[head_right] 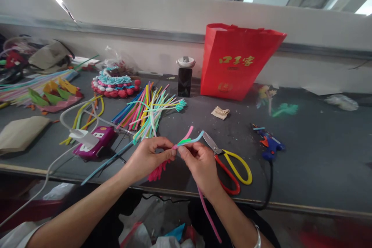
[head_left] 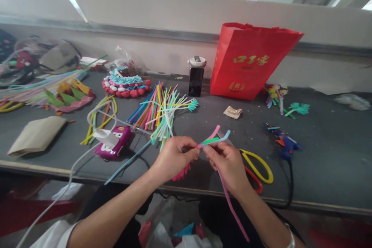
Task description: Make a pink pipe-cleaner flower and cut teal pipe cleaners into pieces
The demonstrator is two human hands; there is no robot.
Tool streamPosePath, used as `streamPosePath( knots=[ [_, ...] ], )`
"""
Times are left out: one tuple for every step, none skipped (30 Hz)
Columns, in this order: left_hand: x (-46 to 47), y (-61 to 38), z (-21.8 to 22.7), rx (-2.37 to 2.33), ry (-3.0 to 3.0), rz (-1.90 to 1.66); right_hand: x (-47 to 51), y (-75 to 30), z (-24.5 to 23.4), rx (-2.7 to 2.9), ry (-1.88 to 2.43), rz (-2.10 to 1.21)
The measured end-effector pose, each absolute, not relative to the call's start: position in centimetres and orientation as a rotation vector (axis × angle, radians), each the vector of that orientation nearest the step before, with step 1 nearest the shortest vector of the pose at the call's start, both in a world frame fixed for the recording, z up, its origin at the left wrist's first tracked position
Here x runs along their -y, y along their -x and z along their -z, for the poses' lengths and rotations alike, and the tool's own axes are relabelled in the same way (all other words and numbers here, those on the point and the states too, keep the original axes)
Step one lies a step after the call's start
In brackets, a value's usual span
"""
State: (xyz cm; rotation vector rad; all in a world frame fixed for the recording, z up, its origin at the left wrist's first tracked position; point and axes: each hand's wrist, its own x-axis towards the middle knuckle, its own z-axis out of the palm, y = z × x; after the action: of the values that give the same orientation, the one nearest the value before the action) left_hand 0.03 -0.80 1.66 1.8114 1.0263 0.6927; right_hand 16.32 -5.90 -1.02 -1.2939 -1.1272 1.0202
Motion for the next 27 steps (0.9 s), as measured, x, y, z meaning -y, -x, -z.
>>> streamPosePath(
  knots=[
    [0.9,-0.1,-1.7,-1.034,-1.843,-0.715,6.0,-16.3,0.9,1.148,1.314,-0.982],
    [1.0,-0.1,-1.7,-1.037,-1.871,-0.739,6.1,-16.2,0.8,1.170,1.334,-0.943],
    [1.0,-0.1,-1.8,-1.037,-1.901,-0.762,6.1,-16.2,0.7,1.192,1.354,-0.905],
    [1.1,-0.1,-1.8,-1.036,-1.934,-0.781,6.2,-16.2,0.6,1.213,1.372,-0.870],
    [1.2,-0.1,-1.8,-1.033,-1.966,-0.792,6.2,-16.2,0.5,1.234,1.388,-0.839],
    [1.2,-0.1,-1.8,-1.030,-1.998,-0.794,6.2,-16.2,0.5,1.255,1.403,-0.812],
    [1.2,-0.1,-1.8,-1.029,-2.030,-0.792,6.3,-16.1,0.4,1.274,1.418,-0.784],
    [1.2,-0.1,-1.8,-1.035,-2.064,-0.796,6.3,-16.1,0.4,1.294,1.435,-0.752],
    [1.3,-0.1,-1.7,-1.045,-2.107,-0.804,6.3,-16.0,0.4,1.317,1.453,-0.716],
    [1.3,-0.1,-1.6,-1.055,-2.167,-0.815,6.4,-15.9,0.4,1.348,1.471,-0.676],
    [1.3,-0.1,-1.6,-1.066,-2.241,-0.828,6.5,-15.8,0.4,1.389,1.486,-0.622],
    [1.3,-0.1,-1.5,-1.076,-2.323,-0.845,6.6,-15.7,0.4,1.441,1.496,-0.550],
    [1.4,-0.1,-1.4,-1.083,-2.401,-0.859,6.7,-15.5,0.4,1.506,1.497,-0.466],
    [1.5,-0.1,-1.4,-1.086,-2.467,-0.871,6.8,-15.4,0.4,1.580,1.490,-0.378],
    [1.6,-0.1,-1.4,-1.087,-2.519,-0.883,7.0,-15.3,0.5,1.653,1.479,-0.291],
    [1.7,-0.1,-1.4,-1.087,-2.559,-0.896,7.1,-15.2,0.5,1.717,1.465,-0.210],
    [1.7,-0.1,-1.4,-1.086,-2.592,-0.911,7.2,-15.2,0.5,1.764,1.450,-0.138],
    [1.7,-0.1,-1.4,-1.086,-2.613,-0.929,7.3,-15.2,0.6,1.794,1.442,-0.084],
    [1.7,-0.1,-1.4,-1.086,-2.619,-0.948,7.4,-15.2,0.6,1.805,1.441,-0.048],
    [1.7,0.0,-1.4,-1.081,-2.608,-0.964,7.5,-15.2,0.6,1.802,1.442,-0.034],
    [1.6,0.0,-1.4,-1.069,-2.579,-0.976,7.5,-15.3,0.6,1.795,1.440,-0.042],
    [1.5,0.1,-1.4,-1.050,-2.537,-0.983,7.5,-15.4,0.6,1.791,1.437,-0.069],
    [1.4,0.1,-1.5,-1.026,-2.487,-0.982,7.5,-15.5,0.5,1.793,1.434,-0.100],
    [1.3,0.1,-1.6,-1.003,-2.430,-0.968,7.4,-15.7,0.5,1.804,1.427,-0.124],
    [1.2,0.2,-1.8,-0.984,-2.360,-0.940,7.3,-15.9,0.4,1.823,1.416,-0.128],
    [1.1,0.3,-2.0,-0.967,-2.265,-0.893,7.2,-16.1,0.4,1.848,1.408,-0.122],
    [1.0,0.4,-2.2,-0.950,-2.133,-0.833,7.1,-16.3,0.4,1.874,1.398,-0.113]
  ],
)
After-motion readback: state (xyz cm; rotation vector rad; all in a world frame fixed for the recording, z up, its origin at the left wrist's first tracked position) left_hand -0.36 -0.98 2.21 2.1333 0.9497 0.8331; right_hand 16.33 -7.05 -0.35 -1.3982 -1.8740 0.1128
